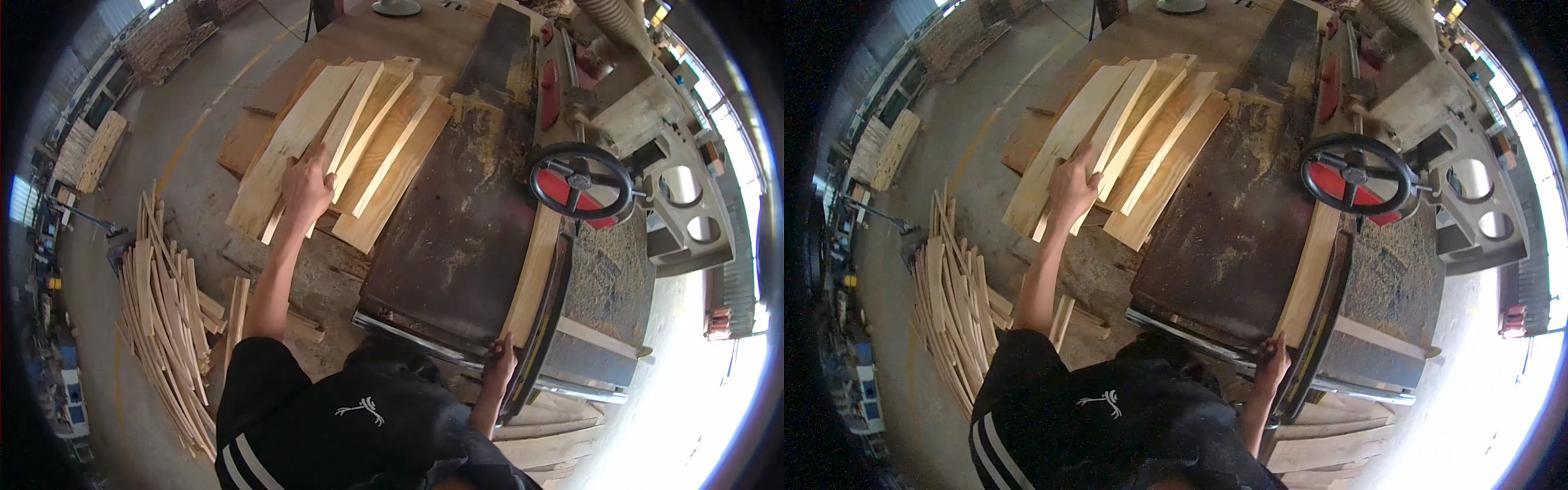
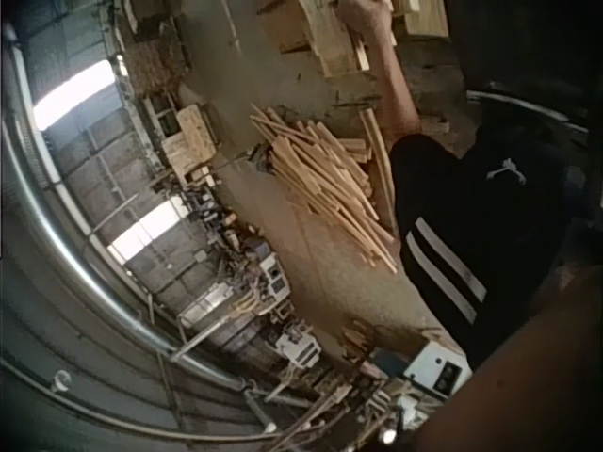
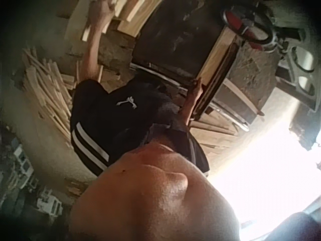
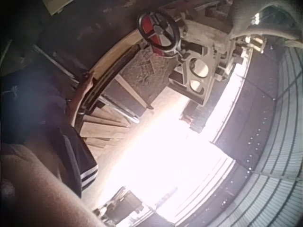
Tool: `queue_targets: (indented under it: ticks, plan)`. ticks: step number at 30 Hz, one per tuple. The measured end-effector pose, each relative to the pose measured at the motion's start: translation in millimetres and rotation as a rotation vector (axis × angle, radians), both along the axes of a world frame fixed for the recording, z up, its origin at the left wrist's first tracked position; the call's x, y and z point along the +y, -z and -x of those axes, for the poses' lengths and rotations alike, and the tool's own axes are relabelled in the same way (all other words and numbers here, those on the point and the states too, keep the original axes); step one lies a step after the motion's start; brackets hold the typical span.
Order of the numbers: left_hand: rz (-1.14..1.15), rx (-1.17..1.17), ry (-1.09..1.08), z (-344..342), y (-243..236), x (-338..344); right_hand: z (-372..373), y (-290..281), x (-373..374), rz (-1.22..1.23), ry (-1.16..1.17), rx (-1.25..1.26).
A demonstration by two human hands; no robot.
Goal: The person cuts wooden boards by feeding them one by one through a saw machine table and stacks the cut wood pieces.
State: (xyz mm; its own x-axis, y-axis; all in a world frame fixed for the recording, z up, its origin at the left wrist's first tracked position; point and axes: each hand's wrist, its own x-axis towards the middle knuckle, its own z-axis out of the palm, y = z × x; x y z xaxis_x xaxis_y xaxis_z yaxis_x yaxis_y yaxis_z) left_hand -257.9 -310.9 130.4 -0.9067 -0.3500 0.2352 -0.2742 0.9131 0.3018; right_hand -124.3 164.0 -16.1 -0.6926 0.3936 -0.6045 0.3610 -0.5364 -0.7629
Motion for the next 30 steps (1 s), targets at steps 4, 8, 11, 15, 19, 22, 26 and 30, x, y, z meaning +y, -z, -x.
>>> queue_targets:
  ticks: [4, 8, 11, 15, 19, 22, 26, 30]
  plan:
    - [-0.256, 0.065, 0.013, -17.4, 6.1, 13.4, 18.4, 10.5, 5.0, 0.03, -0.046, 0.044]
    - [-1.481, 0.336, 0.247, -66.7, 75.5, 41.6, 41.6, 9.7, 1.5, 0.14, -0.038, 0.036]
    - [-2.678, 0.026, 0.563, -95.1, 70.6, 119.4, 64.8, 21.4, 11.5, 0.165, -0.066, 0.075]
    - [-2.988, -0.173, 0.694, -111.5, 116.8, 174.5, 109.1, 27.3, 3.2, 0.325, -0.018, 0.157]
    - [-2.854, -0.15, 0.551, -145.5, 130.6, 228.8, 100.7, -10.7, -6.8, 0.202, -0.294, 0.37]
    - [-2.68, -0.188, 0.572, -159.5, 137.7, 279.5, 58.2, 4.1, 19.0, -0.196, -0.472, 0.448]
    - [-2.392, -0.268, 0.527, -201.5, 166.7, 259.6, -103.2, -61.2, -21.1, -0.408, -0.984, 0.669]
    - [-1.484, -0.864, 0.457, -220.0, 160.7, 286.4, -202.6, -31.9, 16.0, -0.255, -0.815, 0.588]
